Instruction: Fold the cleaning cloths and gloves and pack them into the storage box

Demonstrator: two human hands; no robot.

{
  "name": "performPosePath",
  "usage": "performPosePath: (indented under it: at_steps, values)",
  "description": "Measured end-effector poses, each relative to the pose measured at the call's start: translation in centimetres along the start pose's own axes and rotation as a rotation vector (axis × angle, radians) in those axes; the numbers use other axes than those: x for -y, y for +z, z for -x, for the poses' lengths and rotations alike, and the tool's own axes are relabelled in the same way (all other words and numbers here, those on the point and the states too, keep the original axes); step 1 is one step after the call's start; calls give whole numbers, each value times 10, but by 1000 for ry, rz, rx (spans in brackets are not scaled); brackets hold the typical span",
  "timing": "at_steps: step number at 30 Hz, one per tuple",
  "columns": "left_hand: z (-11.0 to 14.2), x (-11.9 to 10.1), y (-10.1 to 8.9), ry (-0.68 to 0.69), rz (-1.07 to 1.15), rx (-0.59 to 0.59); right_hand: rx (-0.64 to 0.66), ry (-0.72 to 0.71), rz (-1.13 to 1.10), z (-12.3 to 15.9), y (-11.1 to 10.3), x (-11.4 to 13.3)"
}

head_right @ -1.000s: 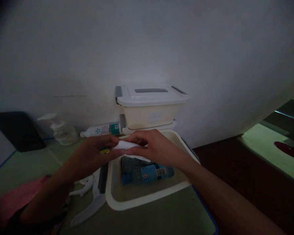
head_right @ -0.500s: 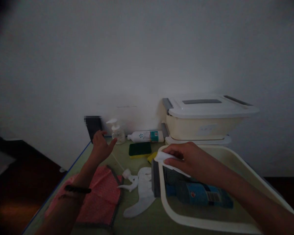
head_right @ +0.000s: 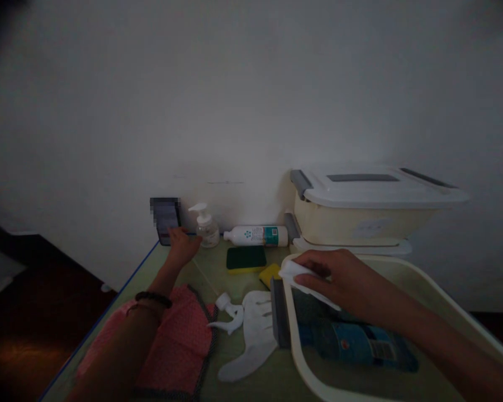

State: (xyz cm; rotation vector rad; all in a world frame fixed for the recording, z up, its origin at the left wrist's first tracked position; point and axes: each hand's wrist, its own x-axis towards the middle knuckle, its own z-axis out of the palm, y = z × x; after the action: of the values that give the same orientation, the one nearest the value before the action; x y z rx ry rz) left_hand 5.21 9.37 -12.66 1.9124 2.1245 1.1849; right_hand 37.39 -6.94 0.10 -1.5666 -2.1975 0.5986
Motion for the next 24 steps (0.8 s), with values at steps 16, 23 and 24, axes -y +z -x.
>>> performPosePath:
  at_steps: [16, 23, 24]
  values:
    - [25, -68, -34, 295, 192, 40, 17, -27, 33, 12, -19, 6]
    - [47, -148, -58, 523, 296, 151, 50, 3, 75, 26, -37, -9]
    - [53, -159, -61, 543, 319, 201, 63, 12, 85, 27, -38, -13]
